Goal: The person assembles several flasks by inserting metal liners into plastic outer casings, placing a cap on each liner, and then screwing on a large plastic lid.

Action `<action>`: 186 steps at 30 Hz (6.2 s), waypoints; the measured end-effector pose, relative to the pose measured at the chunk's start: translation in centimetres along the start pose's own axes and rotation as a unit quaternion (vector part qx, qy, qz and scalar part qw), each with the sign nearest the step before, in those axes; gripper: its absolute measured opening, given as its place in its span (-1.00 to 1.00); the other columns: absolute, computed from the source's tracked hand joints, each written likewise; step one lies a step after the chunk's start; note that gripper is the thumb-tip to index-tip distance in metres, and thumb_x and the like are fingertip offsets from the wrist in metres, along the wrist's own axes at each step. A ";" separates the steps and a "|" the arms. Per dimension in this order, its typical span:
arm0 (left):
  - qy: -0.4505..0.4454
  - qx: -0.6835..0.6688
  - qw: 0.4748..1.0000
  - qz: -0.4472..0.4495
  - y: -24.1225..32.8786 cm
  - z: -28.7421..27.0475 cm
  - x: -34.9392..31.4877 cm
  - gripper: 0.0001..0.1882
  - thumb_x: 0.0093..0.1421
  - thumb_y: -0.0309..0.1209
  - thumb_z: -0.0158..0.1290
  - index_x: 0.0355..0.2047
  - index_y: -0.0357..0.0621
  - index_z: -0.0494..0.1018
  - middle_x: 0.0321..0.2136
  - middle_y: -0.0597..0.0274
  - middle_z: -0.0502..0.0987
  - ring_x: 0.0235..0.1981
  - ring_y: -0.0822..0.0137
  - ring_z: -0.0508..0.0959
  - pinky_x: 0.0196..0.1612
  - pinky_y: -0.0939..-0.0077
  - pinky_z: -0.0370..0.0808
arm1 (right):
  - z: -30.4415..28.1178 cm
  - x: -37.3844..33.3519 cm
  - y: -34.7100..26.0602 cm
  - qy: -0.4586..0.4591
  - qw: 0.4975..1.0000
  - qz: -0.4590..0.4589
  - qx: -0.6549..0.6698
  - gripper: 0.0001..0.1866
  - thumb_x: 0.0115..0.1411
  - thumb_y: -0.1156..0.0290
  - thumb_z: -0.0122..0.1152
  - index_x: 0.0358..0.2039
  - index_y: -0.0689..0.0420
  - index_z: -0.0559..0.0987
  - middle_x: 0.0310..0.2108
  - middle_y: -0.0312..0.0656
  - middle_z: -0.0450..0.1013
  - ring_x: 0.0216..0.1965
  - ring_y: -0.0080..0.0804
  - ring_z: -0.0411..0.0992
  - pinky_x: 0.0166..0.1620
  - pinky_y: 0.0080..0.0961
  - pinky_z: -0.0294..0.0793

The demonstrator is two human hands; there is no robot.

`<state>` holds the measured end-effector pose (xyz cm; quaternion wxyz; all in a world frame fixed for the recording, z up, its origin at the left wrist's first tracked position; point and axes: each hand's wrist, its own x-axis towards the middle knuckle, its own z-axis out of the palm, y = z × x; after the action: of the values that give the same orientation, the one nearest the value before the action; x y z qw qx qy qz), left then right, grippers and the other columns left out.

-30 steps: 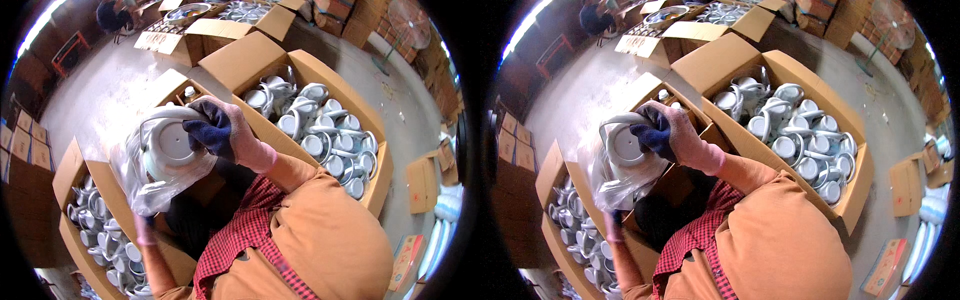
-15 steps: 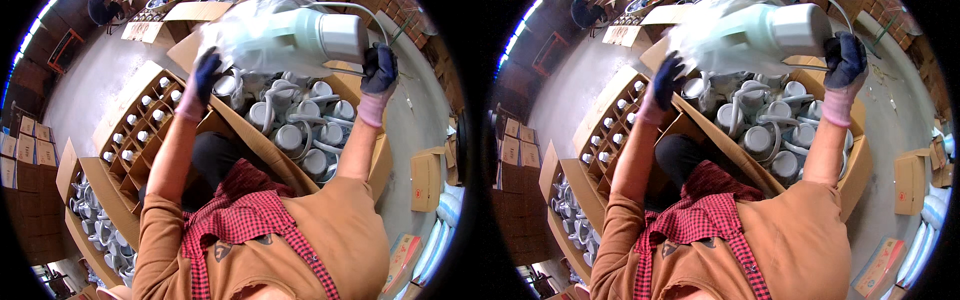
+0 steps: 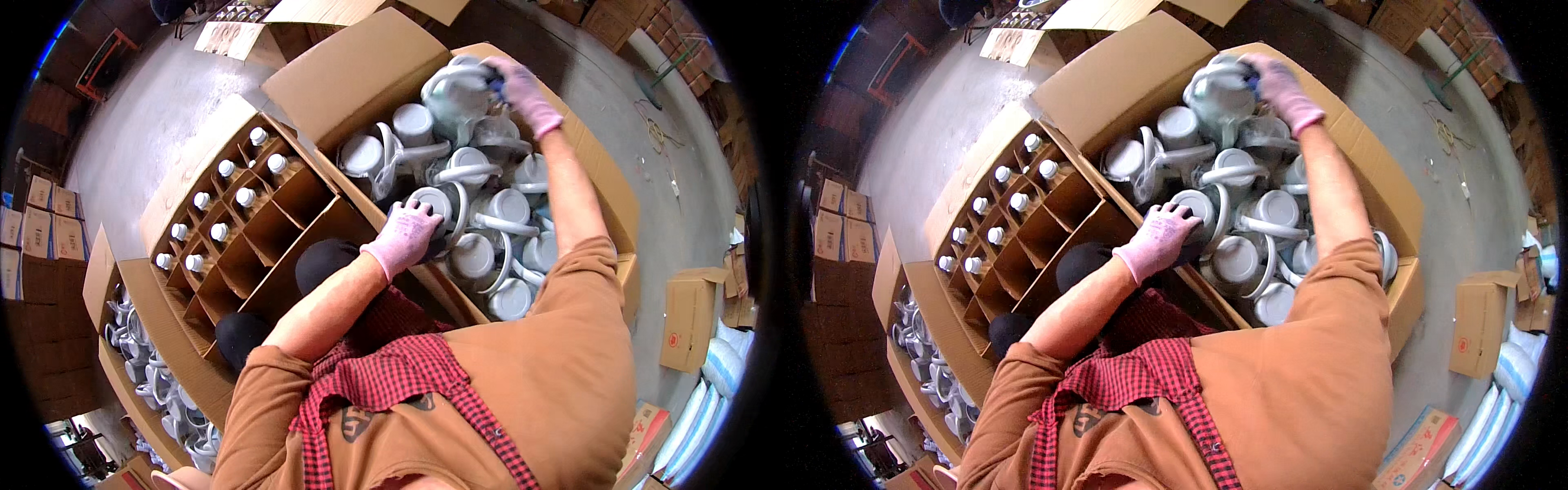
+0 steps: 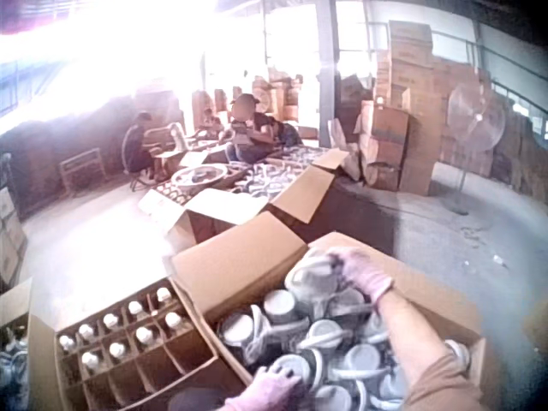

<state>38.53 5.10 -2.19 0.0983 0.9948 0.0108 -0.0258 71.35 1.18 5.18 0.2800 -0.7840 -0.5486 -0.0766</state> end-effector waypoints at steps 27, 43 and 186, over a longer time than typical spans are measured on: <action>0.240 -0.406 0.877 -0.090 -2.1 -0.9 -1.2 -0.70 0.20 -0.24 -0.02 -0.26 -0.24 0.50 -0.37 0.00 0.56 -0.24 0.18 0.57 -0.20 0.36 0.44 | -14.8 -1.1 -18.2 0.039 0.983 0.037 0.175 -0.82 0.15 0.39 -0.01 -0.43 0.18 0.54 -0.50 -0.27 0.45 -0.47 -0.54 0.38 -0.32 -0.56 0.39; 0.410 -0.823 0.392 -0.017 -11.4 -2.9 -28.1 -0.43 0.27 0.00 -0.21 0.13 -0.11 0.22 -0.12 0.19 0.45 -0.17 0.29 0.48 -0.10 0.26 0.48 | -5.6 -22.3 -41.3 -0.395 0.750 -0.481 0.221 -0.82 -0.08 0.56 0.08 -0.40 0.11 0.40 -0.53 -0.13 0.41 -0.40 -0.11 0.47 -0.34 -0.27 0.41; 0.493 -0.653 0.571 -0.074 -5.9 -23.4 -30.7 -0.47 0.29 -0.15 -0.19 0.11 -0.31 0.21 0.05 0.04 0.33 0.06 0.26 0.35 0.17 0.39 0.22 | 3.3 -1.8 -47.0 -0.072 0.450 -0.159 0.876 -0.60 0.30 0.27 -0.14 0.05 0.26 0.33 0.04 -0.10 0.30 0.03 -0.40 0.31 0.13 -0.38 0.29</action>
<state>8.83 14.97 21.23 0.6984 0.5153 0.1454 0.4750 27.60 12.80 18.37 0.7612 -0.0256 -0.4583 0.4581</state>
